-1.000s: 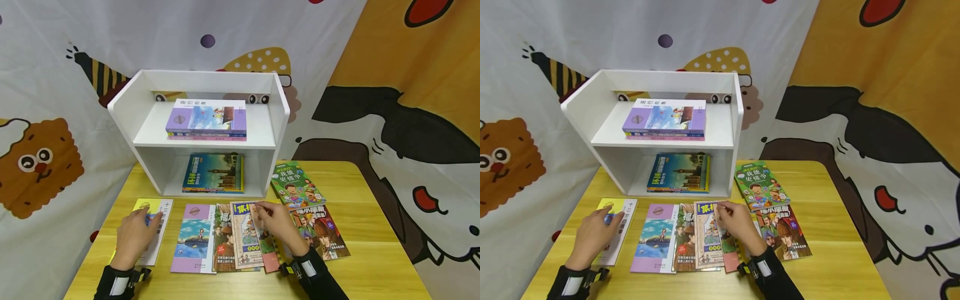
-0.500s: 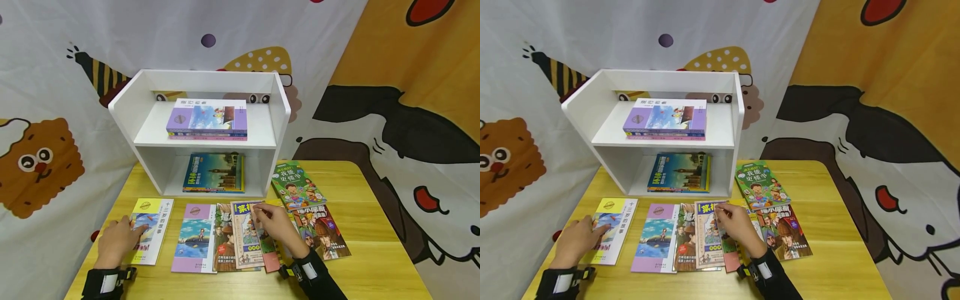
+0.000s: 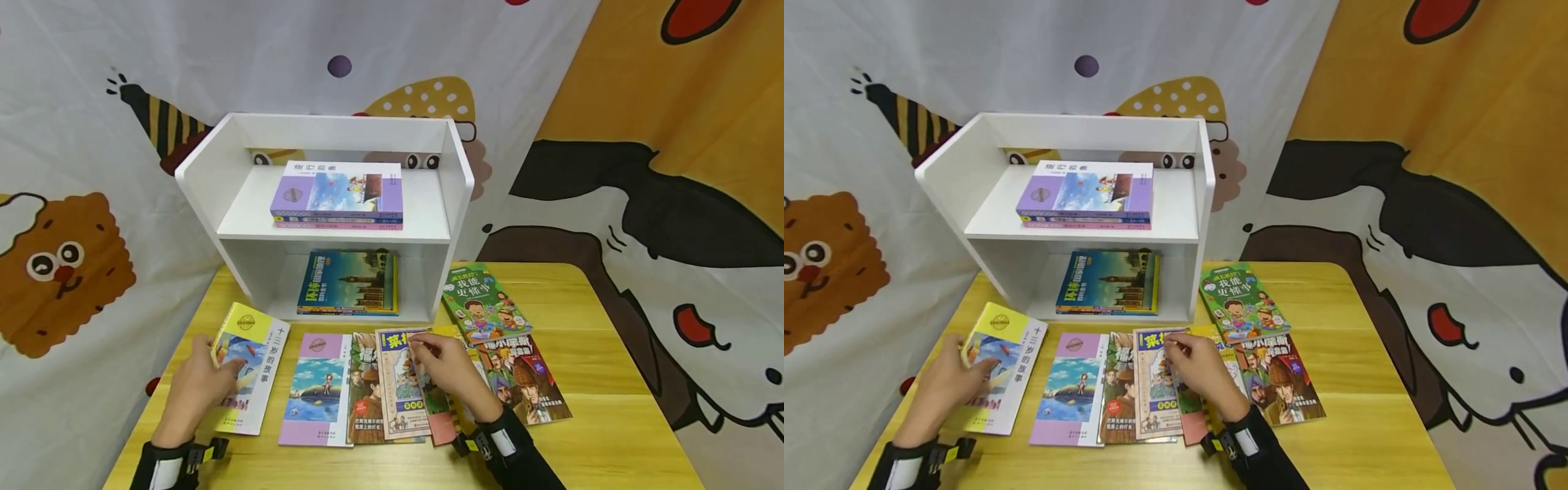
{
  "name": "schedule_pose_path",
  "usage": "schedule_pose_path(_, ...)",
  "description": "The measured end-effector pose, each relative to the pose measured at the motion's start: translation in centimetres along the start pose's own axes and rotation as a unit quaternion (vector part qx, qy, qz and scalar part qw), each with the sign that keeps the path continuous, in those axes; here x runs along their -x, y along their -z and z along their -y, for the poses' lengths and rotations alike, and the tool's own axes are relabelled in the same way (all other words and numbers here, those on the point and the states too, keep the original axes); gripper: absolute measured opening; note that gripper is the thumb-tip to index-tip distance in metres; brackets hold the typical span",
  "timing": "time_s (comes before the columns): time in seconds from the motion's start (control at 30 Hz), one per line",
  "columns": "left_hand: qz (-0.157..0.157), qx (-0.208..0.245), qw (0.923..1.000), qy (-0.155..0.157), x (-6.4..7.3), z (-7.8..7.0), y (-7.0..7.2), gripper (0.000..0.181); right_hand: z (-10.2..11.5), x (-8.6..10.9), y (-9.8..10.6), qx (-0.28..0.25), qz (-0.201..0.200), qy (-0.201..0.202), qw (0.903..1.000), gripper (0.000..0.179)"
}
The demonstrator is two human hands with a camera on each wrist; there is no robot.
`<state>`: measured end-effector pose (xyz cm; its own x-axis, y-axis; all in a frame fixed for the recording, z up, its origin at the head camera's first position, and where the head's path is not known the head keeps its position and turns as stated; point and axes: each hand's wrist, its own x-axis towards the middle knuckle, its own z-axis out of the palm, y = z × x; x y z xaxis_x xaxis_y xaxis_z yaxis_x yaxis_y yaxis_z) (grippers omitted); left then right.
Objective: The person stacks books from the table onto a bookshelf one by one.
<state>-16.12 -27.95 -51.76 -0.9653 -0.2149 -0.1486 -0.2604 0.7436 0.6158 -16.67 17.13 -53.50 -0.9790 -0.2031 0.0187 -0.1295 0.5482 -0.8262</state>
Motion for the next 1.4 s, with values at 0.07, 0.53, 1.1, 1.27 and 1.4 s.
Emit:
schedule_pose_path(0.07, -0.029, 0.007, 0.9991, -0.031, 0.8, -1.2, 0.6, 0.068, 0.3, 0.0, -0.1, 0.001, 0.000, 0.007, 1.0000, 0.031)
schedule_pose_path(0.53, -0.103, 0.242, 0.9471, -0.184, 4.7, -7.8, -0.1, 0.048, 5.6, -1.0, -2.5, -0.097, 0.101, 0.120, 0.9829, 0.045)
schedule_pose_path(1.1, -0.004, 0.452, 0.8828, -0.130, 6.1, -12.0, -5.1, 0.056, 8.1, -0.4, -6.6, -0.211, 0.130, 0.105, 0.9632, 0.031)
schedule_pose_path(1.27, 0.004, 0.459, 0.8798, -0.125, 6.9, -13.2, -4.8, 0.053, 9.5, 0.3, -5.6, -0.223, 0.109, 0.097, 0.9639, 0.035)
schedule_pose_path(1.4, 0.030, 0.482, 0.8639, -0.144, 6.5, -12.7, -5.2, 0.056, 10.6, 0.5, -4.4, -0.264, 0.114, 0.093, 0.9534, 0.039)
